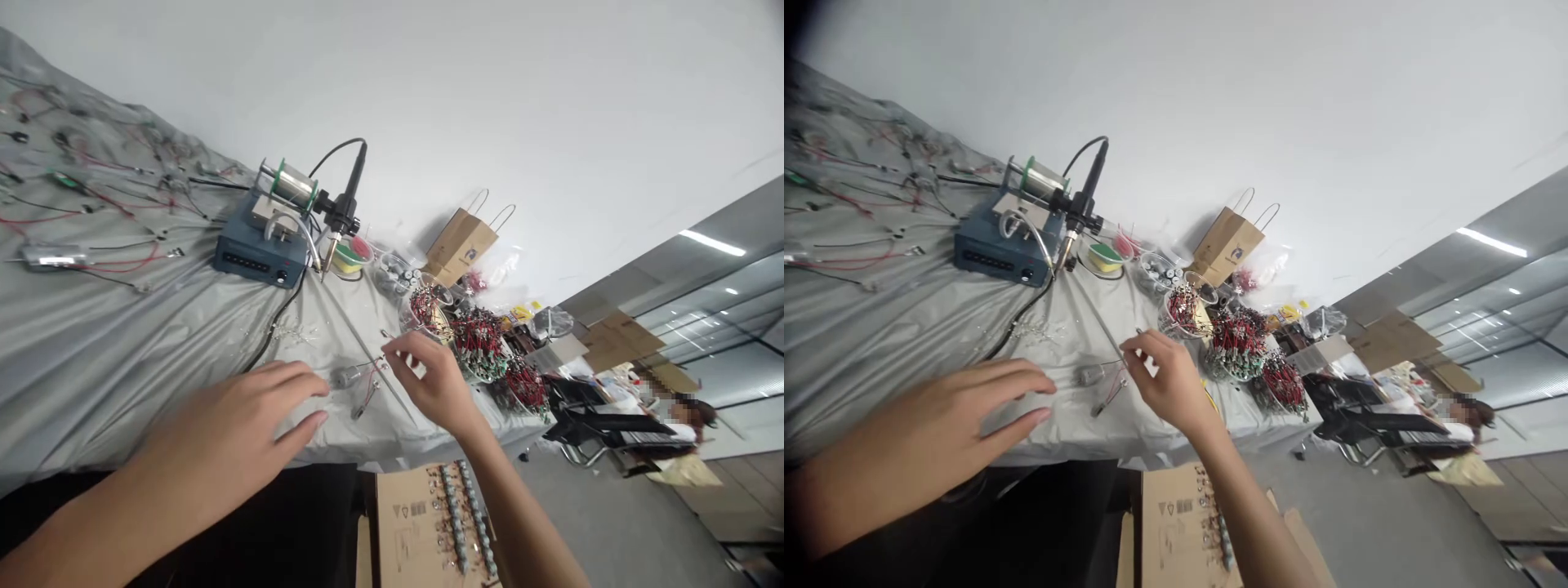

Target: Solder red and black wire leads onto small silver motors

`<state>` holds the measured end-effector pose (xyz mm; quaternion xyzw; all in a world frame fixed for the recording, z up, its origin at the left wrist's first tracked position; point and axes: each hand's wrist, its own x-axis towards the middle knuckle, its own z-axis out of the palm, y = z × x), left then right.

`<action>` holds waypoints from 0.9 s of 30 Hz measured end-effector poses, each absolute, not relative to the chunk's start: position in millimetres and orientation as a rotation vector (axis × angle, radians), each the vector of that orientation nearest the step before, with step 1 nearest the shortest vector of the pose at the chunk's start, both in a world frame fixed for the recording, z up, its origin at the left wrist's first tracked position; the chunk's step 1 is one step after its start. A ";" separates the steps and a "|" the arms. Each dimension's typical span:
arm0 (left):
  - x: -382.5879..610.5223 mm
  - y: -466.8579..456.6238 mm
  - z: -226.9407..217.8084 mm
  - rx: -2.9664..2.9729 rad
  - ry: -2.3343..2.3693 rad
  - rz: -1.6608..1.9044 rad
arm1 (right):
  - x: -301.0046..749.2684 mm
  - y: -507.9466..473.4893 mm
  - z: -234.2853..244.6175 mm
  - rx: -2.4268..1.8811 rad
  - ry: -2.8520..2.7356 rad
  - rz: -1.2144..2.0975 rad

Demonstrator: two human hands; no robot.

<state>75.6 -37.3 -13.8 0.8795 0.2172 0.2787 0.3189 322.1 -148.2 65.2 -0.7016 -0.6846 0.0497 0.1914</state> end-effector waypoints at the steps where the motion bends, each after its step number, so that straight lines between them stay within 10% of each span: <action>1: 86.3 -34.5 -7.1 2.396 0.572 0.672 | 318.9 -159.0 61.1 -1.998 -1.866 0.118; 27: 125.6 -48.2 -33.3 2.264 0.737 0.747 | 247.9 -188.8 -36.6 -1.735 -0.980 0.048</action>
